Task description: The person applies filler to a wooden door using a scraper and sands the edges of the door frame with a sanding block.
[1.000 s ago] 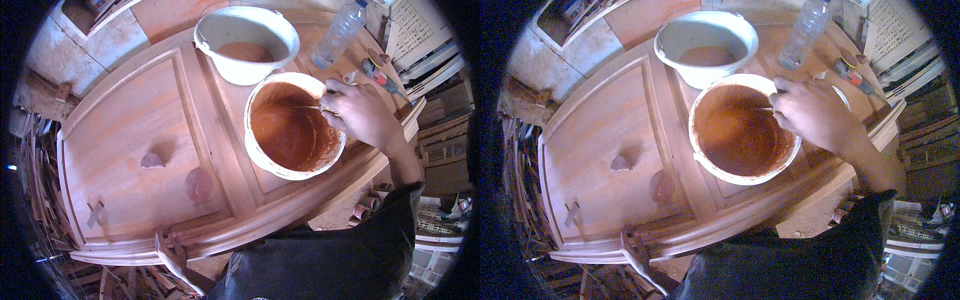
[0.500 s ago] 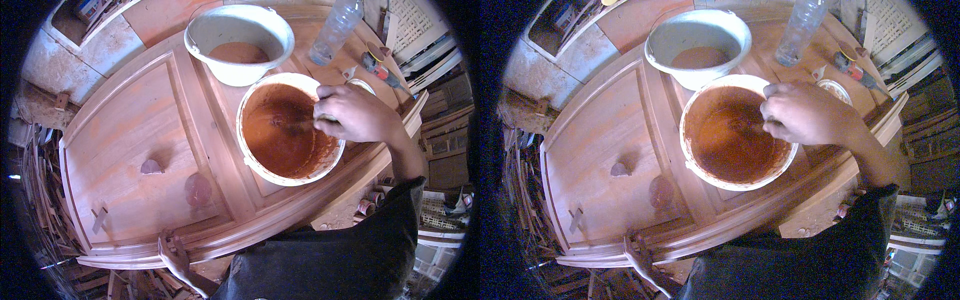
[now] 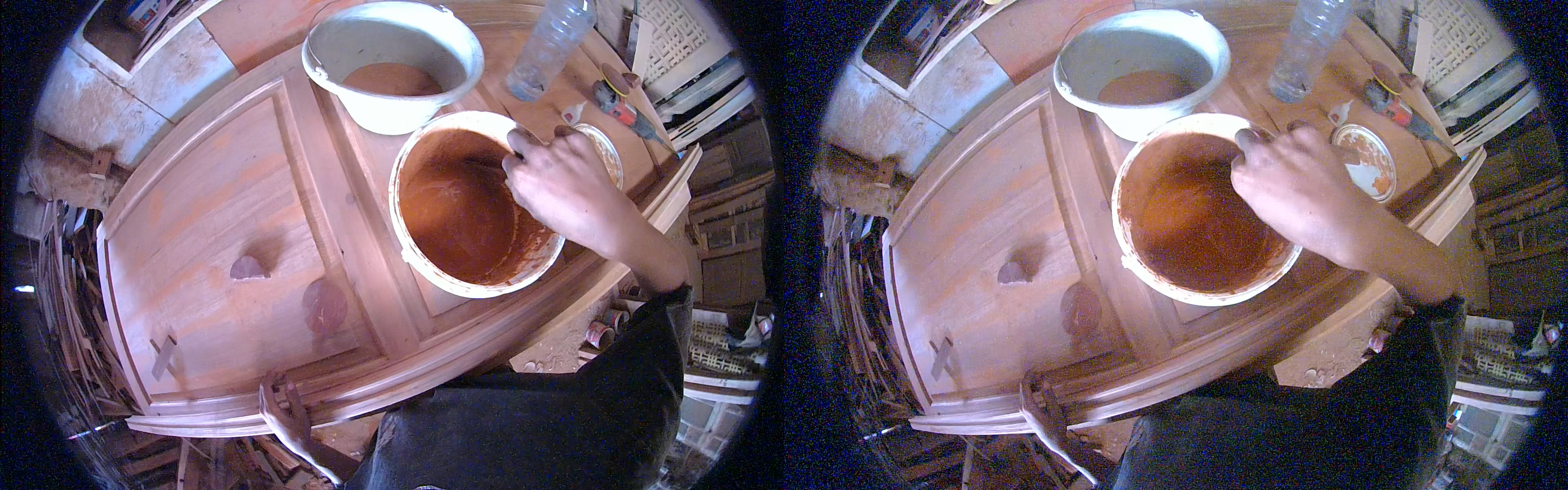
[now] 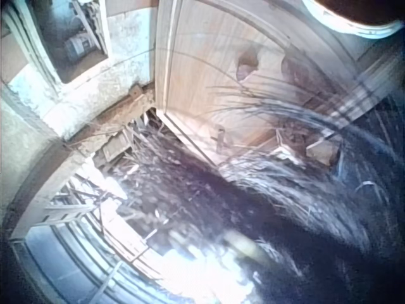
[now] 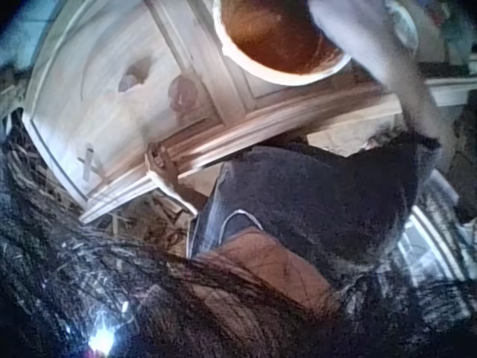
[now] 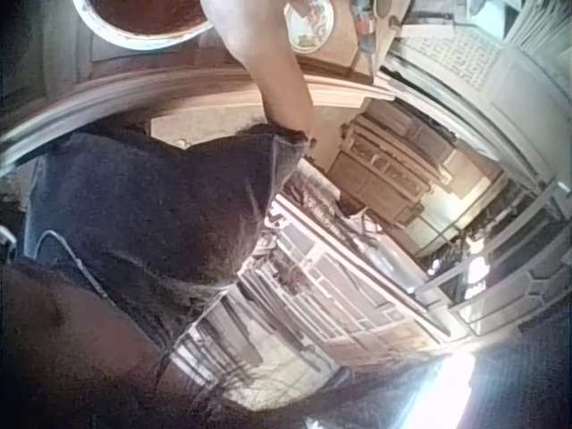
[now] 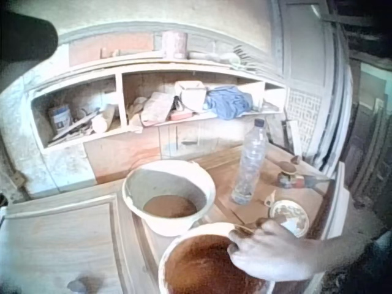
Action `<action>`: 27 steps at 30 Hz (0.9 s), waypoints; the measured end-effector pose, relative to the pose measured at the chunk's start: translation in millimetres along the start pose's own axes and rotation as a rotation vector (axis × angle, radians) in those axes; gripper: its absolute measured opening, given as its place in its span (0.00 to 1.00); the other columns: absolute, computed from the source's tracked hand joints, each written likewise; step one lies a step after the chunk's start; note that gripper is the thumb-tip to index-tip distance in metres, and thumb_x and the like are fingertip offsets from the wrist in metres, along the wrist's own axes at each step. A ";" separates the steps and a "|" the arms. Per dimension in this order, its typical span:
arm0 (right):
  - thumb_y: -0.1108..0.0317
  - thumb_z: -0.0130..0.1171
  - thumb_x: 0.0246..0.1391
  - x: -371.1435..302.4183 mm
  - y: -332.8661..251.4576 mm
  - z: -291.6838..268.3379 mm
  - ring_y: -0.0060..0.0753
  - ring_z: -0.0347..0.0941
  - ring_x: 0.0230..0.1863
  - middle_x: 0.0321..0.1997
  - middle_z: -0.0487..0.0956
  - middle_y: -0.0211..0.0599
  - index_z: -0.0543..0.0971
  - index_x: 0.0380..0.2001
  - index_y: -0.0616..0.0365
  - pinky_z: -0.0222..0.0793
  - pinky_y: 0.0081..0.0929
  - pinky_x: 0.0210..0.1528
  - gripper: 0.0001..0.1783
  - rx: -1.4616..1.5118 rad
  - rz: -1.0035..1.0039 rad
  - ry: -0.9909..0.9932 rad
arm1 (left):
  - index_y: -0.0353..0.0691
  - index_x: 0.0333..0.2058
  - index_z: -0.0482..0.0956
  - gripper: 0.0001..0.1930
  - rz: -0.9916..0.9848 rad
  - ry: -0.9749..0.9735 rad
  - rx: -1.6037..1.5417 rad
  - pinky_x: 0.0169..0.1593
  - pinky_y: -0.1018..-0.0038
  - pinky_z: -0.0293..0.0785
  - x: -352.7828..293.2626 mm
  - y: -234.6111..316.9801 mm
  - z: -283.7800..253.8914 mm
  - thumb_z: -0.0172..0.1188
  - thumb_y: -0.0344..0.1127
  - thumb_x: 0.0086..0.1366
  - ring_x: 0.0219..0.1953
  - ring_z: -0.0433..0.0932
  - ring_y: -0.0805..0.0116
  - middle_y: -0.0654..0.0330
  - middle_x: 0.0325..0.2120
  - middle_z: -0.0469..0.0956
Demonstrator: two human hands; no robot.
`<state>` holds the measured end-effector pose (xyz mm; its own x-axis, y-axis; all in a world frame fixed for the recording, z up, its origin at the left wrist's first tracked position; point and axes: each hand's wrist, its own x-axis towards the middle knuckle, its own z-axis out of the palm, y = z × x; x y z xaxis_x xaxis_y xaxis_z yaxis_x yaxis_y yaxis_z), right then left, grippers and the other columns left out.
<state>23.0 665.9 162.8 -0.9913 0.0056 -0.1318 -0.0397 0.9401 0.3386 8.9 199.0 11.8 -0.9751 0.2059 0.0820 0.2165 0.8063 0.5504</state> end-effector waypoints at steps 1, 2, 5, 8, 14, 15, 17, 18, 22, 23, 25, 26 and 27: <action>0.66 0.55 0.53 0.2 0.2 1.8 0.38 0.79 0.37 0.37 0.77 0.40 0.80 0.27 0.56 0.72 0.42 0.43 0.08 -0.008 -0.036 0.032 | 0.32 0.46 0.77 0.17 0.003 0.003 0.005 0.47 0.58 0.73 -0.4 0.3 -0.1 0.56 0.40 0.66 0.40 0.79 0.51 0.48 0.36 0.80; 0.65 0.56 0.54 -0.4 1.5 6.0 0.41 0.79 0.35 0.38 0.76 0.39 0.80 0.28 0.57 0.72 0.44 0.43 0.08 -0.016 -0.072 0.064 | 0.32 0.46 0.77 0.17 0.007 0.006 0.010 0.46 0.58 0.73 -0.2 1.2 -0.3 0.56 0.40 0.65 0.40 0.79 0.51 0.48 0.36 0.80; 0.65 0.59 0.54 -4.5 14.3 5.1 0.45 0.77 0.34 0.38 0.75 0.39 0.79 0.29 0.59 0.71 0.43 0.43 0.08 0.189 -0.076 0.083 | 0.32 0.46 0.77 0.17 -0.012 0.002 0.007 0.46 0.58 0.73 1.8 4.1 -1.1 0.56 0.39 0.66 0.40 0.79 0.51 0.47 0.36 0.80; 0.65 0.63 0.52 -2.0 30.0 -7.8 0.47 0.75 0.36 0.33 0.74 0.41 0.80 0.30 0.60 0.71 0.41 0.40 0.08 0.447 -0.089 0.070 | 0.33 0.47 0.77 0.17 -0.005 0.005 -0.011 0.46 0.59 0.73 0.8 3.6 -2.2 0.56 0.40 0.66 0.39 0.79 0.51 0.48 0.36 0.80; 0.65 0.63 0.52 -14.2 41.3 -1.2 0.46 0.75 0.34 0.30 0.74 0.40 0.80 0.31 0.60 0.70 0.41 0.37 0.08 0.498 -0.012 0.194 | 0.34 0.50 0.76 0.18 0.003 -0.024 -0.025 0.46 0.59 0.73 -0.1 -4.1 -0.8 0.56 0.40 0.66 0.40 0.79 0.51 0.48 0.37 0.80; 0.65 0.61 0.54 -15.5 33.2 -3.2 0.44 0.76 0.34 0.32 0.74 0.39 0.80 0.29 0.59 0.71 0.40 0.37 0.08 0.418 0.014 0.179 | 0.34 0.50 0.76 0.18 0.003 -0.033 -0.026 0.46 0.59 0.73 0.5 -3.8 -1.1 0.56 0.39 0.66 0.40 0.79 0.51 0.47 0.37 0.80; 0.65 0.59 0.54 -13.1 14.5 -1.4 0.44 0.78 0.33 0.35 0.77 0.40 0.80 0.30 0.58 0.73 0.41 0.36 0.08 0.257 0.058 0.170 | 0.34 0.50 0.75 0.18 -0.005 -0.029 0.001 0.46 0.58 0.73 0.5 1.0 -1.8 0.55 0.39 0.66 0.40 0.79 0.50 0.47 0.37 0.80; 0.64 0.58 0.54 -11.0 7.3 0.3 0.44 0.79 0.33 0.37 0.79 0.41 0.80 0.30 0.58 0.73 0.42 0.36 0.08 0.176 0.084 0.165 | 0.34 0.50 0.75 0.18 -0.006 -0.028 0.014 0.46 0.58 0.73 1.5 3.0 -3.0 0.55 0.39 0.66 0.40 0.79 0.50 0.47 0.37 0.80; 0.67 0.55 0.52 -4.0 -6.0 -2.1 0.37 0.80 0.32 0.38 0.79 0.40 0.81 0.30 0.58 0.73 0.36 0.34 0.08 0.045 0.057 0.095 | 0.34 0.50 0.75 0.18 0.050 0.011 0.007 0.45 0.58 0.73 -1.7 -4.0 -1.5 0.55 0.38 0.66 0.39 0.79 0.50 0.47 0.37 0.79; 0.68 0.55 0.52 -4.1 -5.8 -2.9 0.35 0.81 0.29 0.38 0.79 0.40 0.80 0.30 0.58 0.73 0.36 0.31 0.07 0.020 0.036 0.116 | 0.33 0.50 0.75 0.18 0.047 0.005 0.006 0.45 0.59 0.73 -1.9 -5.9 -1.7 0.55 0.38 0.66 0.39 0.79 0.50 0.47 0.37 0.79; 0.68 0.55 0.51 -6.9 -4.2 -1.5 0.35 0.81 0.29 0.39 0.79 0.40 0.80 0.29 0.58 0.73 0.34 0.31 0.07 0.029 0.016 0.138 | 0.33 0.49 0.75 0.18 0.036 -0.004 -0.001 0.45 0.59 0.73 -3.0 -6.1 -2.4 0.55 0.38 0.66 0.38 0.78 0.49 0.47 0.37 0.79; 0.68 0.55 0.51 -8.0 -3.8 -1.6 0.35 0.81 0.29 0.39 0.78 0.40 0.80 0.28 0.58 0.73 0.34 0.30 0.07 0.033 0.006 0.149 | 0.33 0.49 0.75 0.17 0.029 -0.006 -0.006 0.45 0.59 0.73 -2.8 -3.8 -3.3 0.55 0.38 0.66 0.38 0.78 0.49 0.47 0.37 0.79; 0.68 0.55 0.51 -8.7 -3.9 -1.3 0.35 0.81 0.31 0.39 0.78 0.40 0.80 0.28 0.58 0.73 0.34 0.31 0.07 0.045 0.026 0.123 | 0.33 0.49 0.75 0.17 0.021 -0.011 -0.008 0.45 0.59 0.73 -2.4 -1.1 -4.0 0.55 0.38 0.66 0.38 0.78 0.49 0.47 0.37 0.79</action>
<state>31.6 661.7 163.9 -0.9999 -0.0089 -0.0072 -0.0107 0.9545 0.2979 10.9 195.4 14.4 -0.9697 0.2292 0.0846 0.2369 0.7971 0.5554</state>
